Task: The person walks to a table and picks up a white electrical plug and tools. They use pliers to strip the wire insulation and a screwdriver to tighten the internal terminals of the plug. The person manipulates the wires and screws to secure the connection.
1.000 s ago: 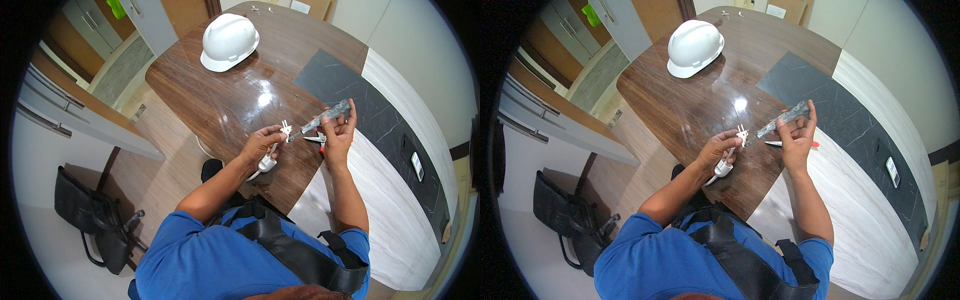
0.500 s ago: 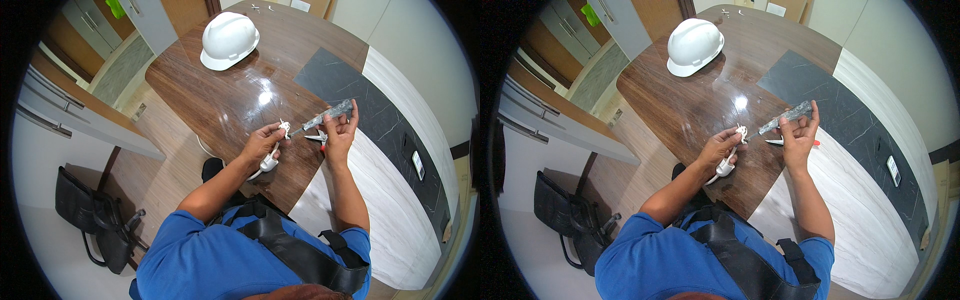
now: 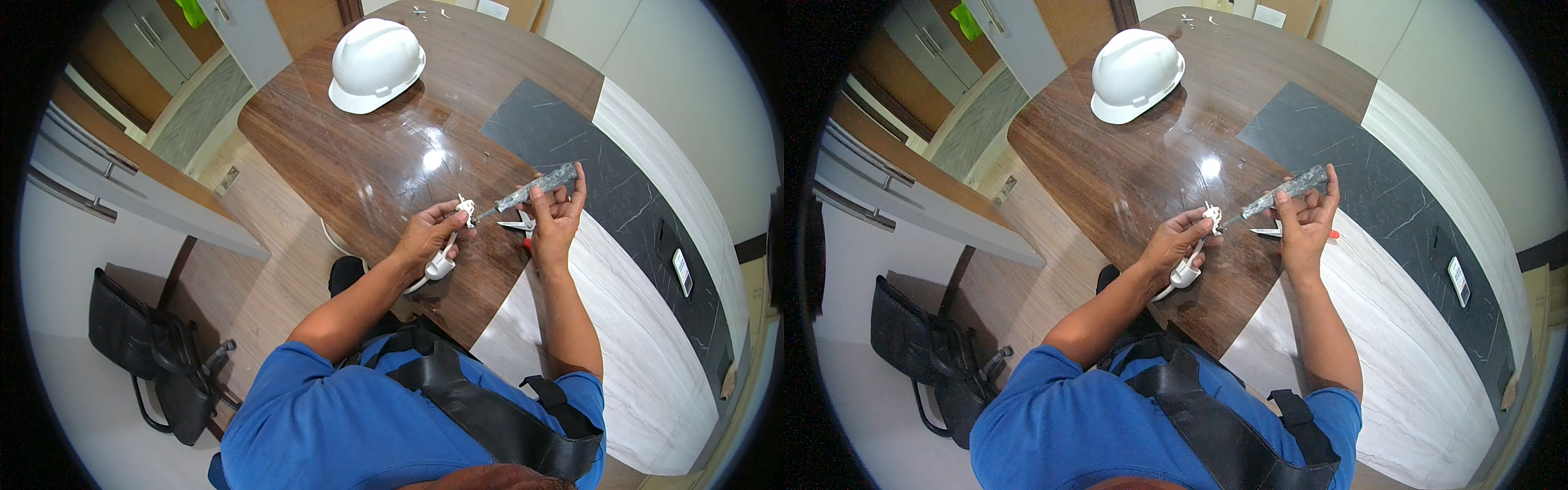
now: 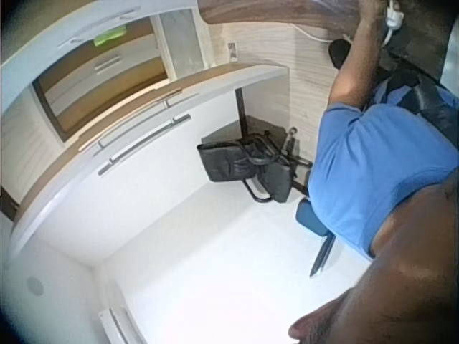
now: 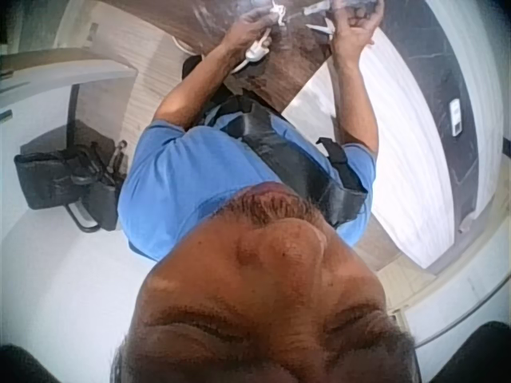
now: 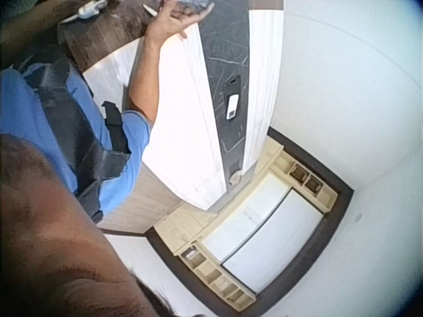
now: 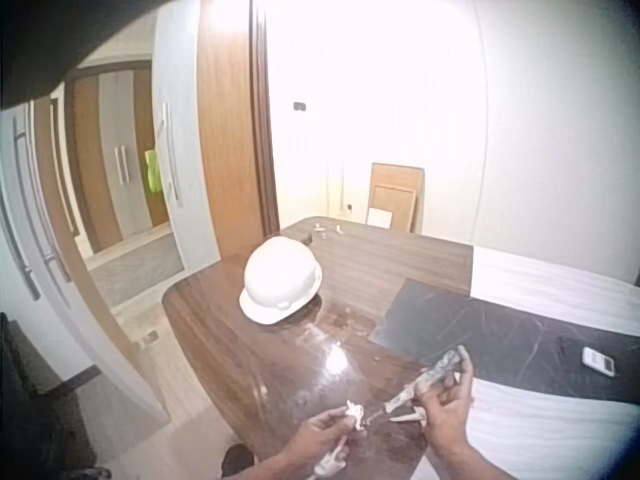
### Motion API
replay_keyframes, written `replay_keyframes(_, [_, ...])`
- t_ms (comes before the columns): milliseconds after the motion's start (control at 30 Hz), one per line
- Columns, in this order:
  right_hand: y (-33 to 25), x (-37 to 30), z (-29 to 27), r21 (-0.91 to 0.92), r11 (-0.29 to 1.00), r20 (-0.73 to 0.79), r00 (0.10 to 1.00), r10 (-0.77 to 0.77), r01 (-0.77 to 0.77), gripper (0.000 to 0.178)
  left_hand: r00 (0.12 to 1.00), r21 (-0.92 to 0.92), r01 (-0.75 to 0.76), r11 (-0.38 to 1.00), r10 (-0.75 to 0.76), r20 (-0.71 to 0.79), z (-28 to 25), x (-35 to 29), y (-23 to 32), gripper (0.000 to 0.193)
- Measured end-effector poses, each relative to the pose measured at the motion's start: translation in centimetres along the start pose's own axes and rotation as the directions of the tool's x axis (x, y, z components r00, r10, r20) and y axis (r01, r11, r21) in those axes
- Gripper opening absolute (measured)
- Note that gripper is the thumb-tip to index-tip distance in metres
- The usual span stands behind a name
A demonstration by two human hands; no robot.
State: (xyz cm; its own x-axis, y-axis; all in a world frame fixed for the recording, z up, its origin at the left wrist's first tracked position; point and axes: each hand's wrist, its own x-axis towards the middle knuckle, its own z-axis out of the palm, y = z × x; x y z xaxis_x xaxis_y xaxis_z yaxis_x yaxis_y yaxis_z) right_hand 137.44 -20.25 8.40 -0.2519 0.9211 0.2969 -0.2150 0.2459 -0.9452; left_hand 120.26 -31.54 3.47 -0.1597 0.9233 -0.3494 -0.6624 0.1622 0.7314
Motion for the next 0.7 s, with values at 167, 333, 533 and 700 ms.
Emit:
replay_keyframes(167, [-0.3, -0.1, 0.0, 0.101, 0.995, 0.041, 0.999, 0.003, -0.007, 0.081, 1.0, 0.012, 0.0, 1.0, -0.001, 0.016, -0.1, 0.1, 0.0, 0.043])
replay_keyframes(333, [-0.1, -0.1, -0.2, 0.156, 0.988, 0.074, 0.997, -0.021, 0.009, 0.081, 1.0, 0.029, 0.001, 1.0, -0.001, -0.001, 0.3, -0.1, 0.2, 0.043])
replay_keyframes(533, [-0.3, -0.1, -0.3, 0.066, 0.997, -0.012, 0.999, 0.04, -0.039, 0.072, 1.0, 0.043, -0.003, 0.999, 0.003, 0.003, 0.1, 0.0, -0.1, 0.044])
replay_keyframes(700, [0.7, 0.9, -1.8, 0.062, 0.998, -0.024, 1.0, -0.013, 0.015, 0.064, 1.0, 0.057, -0.023, 0.998, 0.024, -0.008, 0.2, -0.1, -0.2, 0.043])
